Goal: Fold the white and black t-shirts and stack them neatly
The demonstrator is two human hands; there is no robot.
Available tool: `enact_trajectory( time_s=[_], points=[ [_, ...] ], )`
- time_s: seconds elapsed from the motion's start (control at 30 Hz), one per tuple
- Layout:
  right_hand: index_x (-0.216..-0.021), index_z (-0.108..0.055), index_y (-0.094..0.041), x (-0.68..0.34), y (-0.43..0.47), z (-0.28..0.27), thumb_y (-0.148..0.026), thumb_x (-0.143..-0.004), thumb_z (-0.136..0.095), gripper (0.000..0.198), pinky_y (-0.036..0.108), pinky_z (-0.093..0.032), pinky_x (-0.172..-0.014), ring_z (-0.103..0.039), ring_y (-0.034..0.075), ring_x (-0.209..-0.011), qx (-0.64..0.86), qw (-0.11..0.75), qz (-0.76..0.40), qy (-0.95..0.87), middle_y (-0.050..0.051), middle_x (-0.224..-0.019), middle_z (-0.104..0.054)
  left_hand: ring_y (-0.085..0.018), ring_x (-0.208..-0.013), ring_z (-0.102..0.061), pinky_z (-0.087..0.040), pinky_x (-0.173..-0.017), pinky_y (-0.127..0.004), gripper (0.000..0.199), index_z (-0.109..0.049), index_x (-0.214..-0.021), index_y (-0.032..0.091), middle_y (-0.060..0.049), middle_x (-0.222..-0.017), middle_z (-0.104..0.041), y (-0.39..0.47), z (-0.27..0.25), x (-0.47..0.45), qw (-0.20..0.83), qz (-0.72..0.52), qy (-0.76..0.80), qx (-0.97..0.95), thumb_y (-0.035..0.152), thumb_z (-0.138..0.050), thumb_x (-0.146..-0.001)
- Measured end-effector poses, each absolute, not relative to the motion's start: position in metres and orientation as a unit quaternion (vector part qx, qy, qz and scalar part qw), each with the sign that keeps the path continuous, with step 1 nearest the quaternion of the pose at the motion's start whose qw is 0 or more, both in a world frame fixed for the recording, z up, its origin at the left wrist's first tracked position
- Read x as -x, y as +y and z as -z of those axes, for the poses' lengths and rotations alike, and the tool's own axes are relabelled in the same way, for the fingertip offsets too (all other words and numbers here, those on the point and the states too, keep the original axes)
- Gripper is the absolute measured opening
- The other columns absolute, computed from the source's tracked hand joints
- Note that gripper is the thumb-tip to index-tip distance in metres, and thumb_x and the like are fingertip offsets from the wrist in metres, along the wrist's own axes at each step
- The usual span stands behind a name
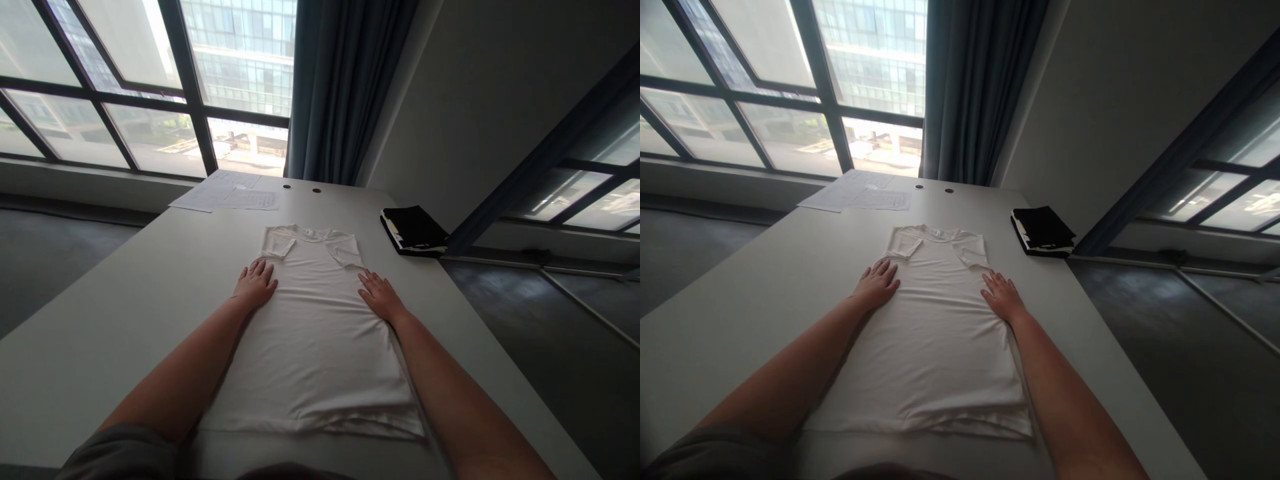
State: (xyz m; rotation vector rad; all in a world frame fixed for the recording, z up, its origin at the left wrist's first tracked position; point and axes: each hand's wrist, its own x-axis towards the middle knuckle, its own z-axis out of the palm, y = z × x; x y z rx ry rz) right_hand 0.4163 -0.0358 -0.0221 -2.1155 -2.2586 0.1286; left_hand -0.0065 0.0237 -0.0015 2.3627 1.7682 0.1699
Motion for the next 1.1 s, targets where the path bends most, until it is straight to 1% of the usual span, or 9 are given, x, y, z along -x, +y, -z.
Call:
enact_trajectory(
  time_s=[0.1, 0.2, 0.27, 0.4, 0.47, 0.57, 0.7, 0.87, 1.1],
  points=[
    [-0.160, -0.045, -0.020, -0.421, -0.046, 0.027, -0.042, -0.106, -0.039, 0.059, 0.055, -0.024, -0.128, -0.028, 0.031, -0.158, 0.659, 0.065, -0.023, -0.749, 0.009, -0.172, -0.029, -0.029, -0.163, -0.019, -0.016, -0.131, -0.058, 0.062, -0.039, -0.163, 0.026, -0.008, -0.175, -0.023, 0.007, 0.004, 0.026, 0.092, -0.041, 0.567, -0.818, 0.050, -0.036, -0.106],
    [-0.152, -0.056, -0.015, -0.429, -0.060, 0.035, -0.043, -0.106, -0.038, 0.057, 0.049, -0.031, -0.126, -0.038, 0.029, -0.152, 0.625, 0.138, 0.007, -0.768, 0.014, -0.163, -0.045, -0.027, -0.162, -0.024, -0.018, -0.132, -0.054, 0.061, -0.041, -0.162, 0.028, -0.006, -0.173, -0.028, -0.012, 0.010, 0.053, 0.067, -0.053, 0.547, -0.833, 0.052, -0.035, -0.106],
    [-0.150, -0.058, -0.017, -0.431, -0.067, 0.040, -0.045, -0.105, -0.038, 0.057, 0.050, -0.033, -0.125, -0.042, 0.030, -0.149, 0.618, 0.149, 0.019, -0.771, 0.014, -0.158, -0.051, -0.026, -0.161, -0.027, -0.020, -0.132, -0.052, 0.061, -0.043, -0.161, 0.028, -0.005, -0.172, -0.031, -0.020, 0.015, 0.068, 0.055, -0.060, 0.536, -0.840, 0.053, -0.035, -0.105],
    [-0.157, -0.050, -0.024, -0.425, -0.067, 0.044, -0.046, -0.105, -0.039, 0.058, 0.062, -0.032, -0.122, -0.037, 0.035, -0.153, 0.649, 0.086, 0.017, -0.756, 0.010, -0.165, -0.042, -0.024, -0.159, -0.032, -0.024, -0.131, -0.049, 0.061, -0.042, -0.161, 0.030, -0.004, -0.171, -0.034, -0.015, 0.022, 0.080, 0.052, -0.083, 0.525, -0.845, 0.054, -0.032, -0.106],
    [-0.161, -0.045, -0.026, -0.422, -0.062, 0.042, -0.047, -0.105, -0.039, 0.060, 0.064, -0.030, -0.122, -0.035, 0.035, -0.154, 0.660, 0.070, 0.009, -0.748, 0.009, -0.167, -0.038, -0.024, -0.158, -0.034, -0.026, -0.131, -0.049, 0.063, -0.037, -0.163, 0.028, -0.005, -0.173, -0.029, -0.002, 0.023, 0.079, 0.058, -0.106, 0.535, -0.836, 0.054, -0.031, -0.107],
    [-0.158, -0.049, -0.024, -0.426, -0.050, 0.038, -0.047, -0.106, -0.036, 0.058, 0.060, -0.031, -0.123, -0.038, 0.033, -0.152, 0.651, 0.102, -0.003, -0.752, 0.011, -0.166, -0.041, -0.026, -0.159, -0.031, -0.027, -0.130, -0.049, 0.067, -0.026, -0.167, 0.024, -0.008, -0.176, -0.018, 0.025, 0.022, 0.074, 0.074, -0.131, 0.535, -0.831, 0.053, -0.028, -0.107],
    [-0.159, -0.046, -0.020, -0.445, -0.028, 0.035, -0.047, -0.106, -0.036, 0.060, 0.048, -0.035, -0.125, -0.039, 0.026, -0.153, 0.619, 0.170, -0.012, -0.767, 0.012, -0.166, -0.041, -0.025, -0.162, -0.021, -0.022, -0.131, -0.049, 0.070, -0.020, -0.169, 0.021, -0.009, -0.176, -0.015, 0.066, 0.018, 0.063, 0.090, -0.116, 0.517, -0.843, 0.053, -0.026, -0.107],
    [-0.169, -0.025, -0.017, -0.461, 0.002, 0.037, -0.047, -0.104, -0.040, 0.073, 0.057, -0.029, -0.127, -0.032, 0.032, -0.157, 0.624, 0.083, -0.013, -0.777, 0.012, -0.170, -0.032, -0.025, -0.164, -0.009, -0.017, -0.132, -0.048, 0.070, -0.020, -0.169, 0.021, -0.006, -0.176, -0.015, 0.105, 0.016, 0.045, 0.089, -0.085, 0.496, -0.860, 0.052, -0.026, -0.107],
    [-0.168, -0.028, -0.026, -0.470, 0.047, 0.037, -0.043, -0.106, -0.030, 0.064, 0.061, -0.029, -0.125, -0.027, 0.033, -0.158, 0.636, 0.019, 0.005, -0.771, 0.005, -0.171, -0.030, -0.023, -0.163, -0.016, -0.013, -0.132, -0.049, 0.069, -0.024, -0.168, 0.026, -0.001, -0.176, -0.018, 0.142, 0.012, 0.037, 0.078, -0.016, 0.506, -0.859, 0.053, -0.029, -0.105]
  ],
)
